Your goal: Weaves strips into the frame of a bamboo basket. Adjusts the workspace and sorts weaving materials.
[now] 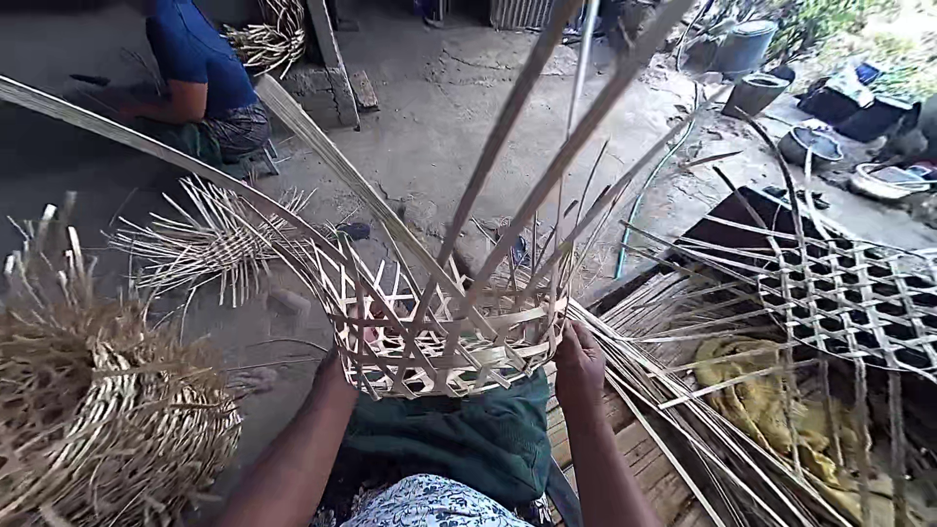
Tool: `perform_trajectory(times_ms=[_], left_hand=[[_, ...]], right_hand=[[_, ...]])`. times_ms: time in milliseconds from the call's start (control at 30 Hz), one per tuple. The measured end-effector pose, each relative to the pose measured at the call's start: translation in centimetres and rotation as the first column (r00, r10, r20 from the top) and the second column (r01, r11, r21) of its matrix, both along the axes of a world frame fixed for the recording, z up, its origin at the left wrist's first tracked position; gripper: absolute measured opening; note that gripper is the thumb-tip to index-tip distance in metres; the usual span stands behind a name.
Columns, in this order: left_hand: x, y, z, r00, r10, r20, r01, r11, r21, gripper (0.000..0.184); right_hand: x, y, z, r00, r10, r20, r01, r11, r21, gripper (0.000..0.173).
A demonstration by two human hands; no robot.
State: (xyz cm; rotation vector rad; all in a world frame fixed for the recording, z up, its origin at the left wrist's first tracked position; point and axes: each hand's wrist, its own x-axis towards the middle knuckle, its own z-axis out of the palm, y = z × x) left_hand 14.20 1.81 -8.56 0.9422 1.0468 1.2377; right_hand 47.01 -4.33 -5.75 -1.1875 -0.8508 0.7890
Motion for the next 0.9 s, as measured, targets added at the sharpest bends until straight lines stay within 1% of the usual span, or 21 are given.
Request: perform_trajectory(times_ms=[33, 67, 100, 133, 167, 200, 233, 267, 333, 400, 433, 500, 567, 600, 633, 667, 700, 733, 800, 833, 900], left_hand=[[1.0, 0.3, 0.0, 0.999, 0.007, 0.035, -0.007, 1.0, 0.017, 0.036], [1.9, 1.4, -1.0, 0.992, 0.034, 0.124, -0.038, 0.999, 0.032, 0.032], [2.3, 2.2, -2.5, 0.974, 0.055, 0.218, -0.062, 0.998, 0.026, 0.032], [2.5, 2.5, -3.9, 0.962, 0.075, 0.264, -0.081, 0.997, 0.015, 0.034], [2.8, 2.1, -4.2, 0.967, 0.114, 0.228, -0.111, 0.993, -0.029, 0.033], [3.3, 1.3, -3.5, 0.977, 0.169, 0.133, -0.157, 0.983, -0.093, 0.031], [3.5, 0.7, -3.2, 0.978, 0.204, 0.043, -0.194, 0.966, -0.17, 0.032], [3.3, 0.4, -3.7, 0.978, 0.206, -0.012, -0.203, 0.948, -0.243, 0.036], [3.0, 1.3, -5.6, 0.969, 0.246, -0.024, -0.24, 0.915, -0.323, 0.029], [2.2, 2.2, -7.1, 0.961, 0.276, -0.026, -0.268, 0.904, -0.333, 0.022], [1.6, 2.5, -7.1, 0.946, 0.32, -0.058, -0.323, 0.901, -0.291, 0.023], [-0.4, 2.9, -5.1, 0.897, 0.422, -0.131, -0.437, 0.89, -0.128, 0.033], [-2.6, 2.9, -0.9, 0.843, 0.512, -0.165, -0.498, 0.859, 0.12, 0.035], [-3.4, 2.5, 1.7, 0.825, 0.542, -0.16, -0.491, 0.827, 0.274, 0.033], [-4.0, 1.9, 4.2, 0.821, 0.552, -0.15, -0.439, 0.776, 0.452, 0.029], [-4.3, 0.9, 6.7, 0.829, 0.54, -0.145, -0.35, 0.704, 0.618, 0.024], [-4.2, -0.1, 9.0, 0.841, 0.515, -0.168, -0.237, 0.627, 0.742, 0.021], [-3.7, -1.3, 11.1, 0.842, 0.493, -0.219, -0.114, 0.559, 0.821, 0.022], [-1.9, -3.0, 14.0, 0.805, 0.475, -0.356, 0.125, 0.45, 0.884, 0.024], [-0.9, -3.5, 14.7, 0.753, 0.49, -0.439, 0.234, 0.424, 0.875, 0.026], [1.2, -3.8, 15.1, 0.579, 0.585, -0.567, 0.388, 0.414, 0.824, 0.03]], right_hand=[[0.2, -0.4, 0.4, 0.999, -0.003, 0.052, -0.001, 0.998, 0.067, 0.02], [0.4, -0.8, 0.8, 0.994, 0.0, 0.107, -0.013, 0.993, 0.12, 0.02], [0.4, -1.2, 1.1, 0.987, -0.01, 0.161, -0.015, 0.988, 0.152, 0.024], [0.1, -1.6, 1.4, 0.977, -0.027, 0.21, -0.01, 0.985, 0.171, 0.027], [-0.1, -2.1, 1.5, 0.965, -0.045, 0.258, -0.003, 0.983, 0.186, 0.028], [-0.4, -2.4, 1.4, 0.951, -0.064, 0.302, 0.003, 0.98, 0.201, 0.028], [-0.7, -2.7, 1.3, 0.939, -0.077, 0.335, 0.002, 0.976, 0.218, 0.03], [-0.9, -2.8, 1.0, 0.928, -0.082, 0.362, -0.005, 0.973, 0.231, 0.031], [-1.2, -2.9, 0.7, 0.915, -0.071, 0.398, -0.019, 0.976, 0.219, 0.031], [-1.4, -2.9, 0.5, 0.904, -0.068, 0.422, -0.02, 0.979, 0.202, 0.032], [-1.5, -3.0, 0.5, 0.897, -0.066, 0.437, -0.027, 0.979, 0.203, 0.033], [-1.6, -3.2, 0.5, 0.874, -0.069, 0.481, -0.041, 0.976, 0.214, 0.033], [-2.0, -3.3, 0.5, 0.842, -0.078, 0.534, -0.061, 0.97, 0.236, 0.032], [-2.3, -3.3, 0.6, 0.821, -0.084, 0.564, -0.071, 0.966, 0.247, 0.032], [-2.7, -3.2, 0.7, 0.8, -0.089, 0.593, -0.082, 0.963, 0.255, 0.032], [-3.2, -3.2, 0.8, 0.785, -0.089, 0.613, -0.099, 0.959, 0.266, 0.032], [-3.8, -3.0, 0.9, 0.775, -0.084, 0.626, -0.122, 0.953, 0.278, 0.032], [-4.5, -2.8, 1.0, 0.767, -0.077, 0.637, -0.147, 0.945, 0.291, 0.032], [-5.8, -2.3, 1.1, 0.744, -0.073, 0.664, -0.186, 0.932, 0.311, 0.032], [-6.4, -2.2, 1.1, 0.73, -0.072, 0.68, -0.205, 0.926, 0.318, 0.033], [-7.4, -2.2, 1.2, 0.702, -0.071, 0.709, -0.24, 0.913, 0.329, 0.032]])
